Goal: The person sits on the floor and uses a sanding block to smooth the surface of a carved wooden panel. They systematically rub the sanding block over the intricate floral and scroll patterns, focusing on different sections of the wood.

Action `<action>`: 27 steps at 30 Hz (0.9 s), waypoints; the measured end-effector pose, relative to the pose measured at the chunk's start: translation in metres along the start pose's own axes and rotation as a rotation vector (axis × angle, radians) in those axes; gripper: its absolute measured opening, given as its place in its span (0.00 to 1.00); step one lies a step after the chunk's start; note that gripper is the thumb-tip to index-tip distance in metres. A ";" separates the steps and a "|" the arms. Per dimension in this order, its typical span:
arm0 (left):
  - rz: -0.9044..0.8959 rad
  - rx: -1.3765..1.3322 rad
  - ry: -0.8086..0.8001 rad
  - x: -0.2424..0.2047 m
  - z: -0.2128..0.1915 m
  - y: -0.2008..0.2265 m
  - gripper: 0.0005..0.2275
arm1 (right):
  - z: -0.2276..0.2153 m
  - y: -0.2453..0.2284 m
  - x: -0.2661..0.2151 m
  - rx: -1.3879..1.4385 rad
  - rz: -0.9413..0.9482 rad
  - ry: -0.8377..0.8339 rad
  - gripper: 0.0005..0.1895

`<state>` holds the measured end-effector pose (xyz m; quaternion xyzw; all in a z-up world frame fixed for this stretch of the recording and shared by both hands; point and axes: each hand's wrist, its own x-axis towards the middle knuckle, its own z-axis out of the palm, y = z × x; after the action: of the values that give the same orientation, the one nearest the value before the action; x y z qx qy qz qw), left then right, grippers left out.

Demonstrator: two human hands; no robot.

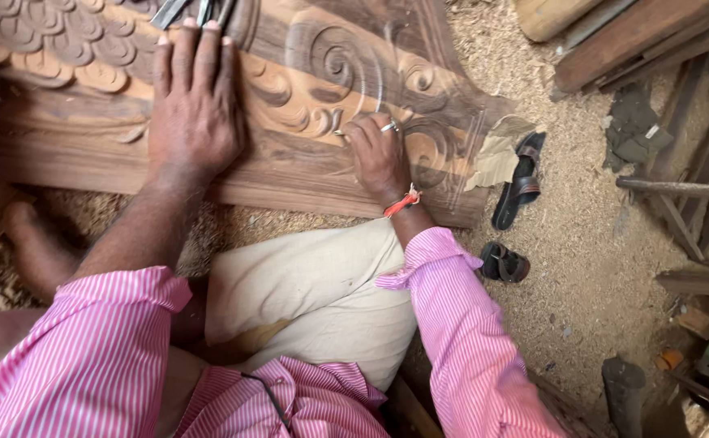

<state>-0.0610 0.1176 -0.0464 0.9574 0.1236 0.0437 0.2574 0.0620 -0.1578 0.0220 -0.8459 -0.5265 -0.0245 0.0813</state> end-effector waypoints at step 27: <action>-0.011 -0.009 0.011 -0.006 -0.021 0.013 0.26 | -0.004 0.072 0.001 0.294 0.937 0.184 0.16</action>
<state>-0.0673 0.1154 -0.0221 0.9553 0.1302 0.0481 0.2611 0.1274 -0.1886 0.0177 -0.9655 -0.0782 0.0144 0.2480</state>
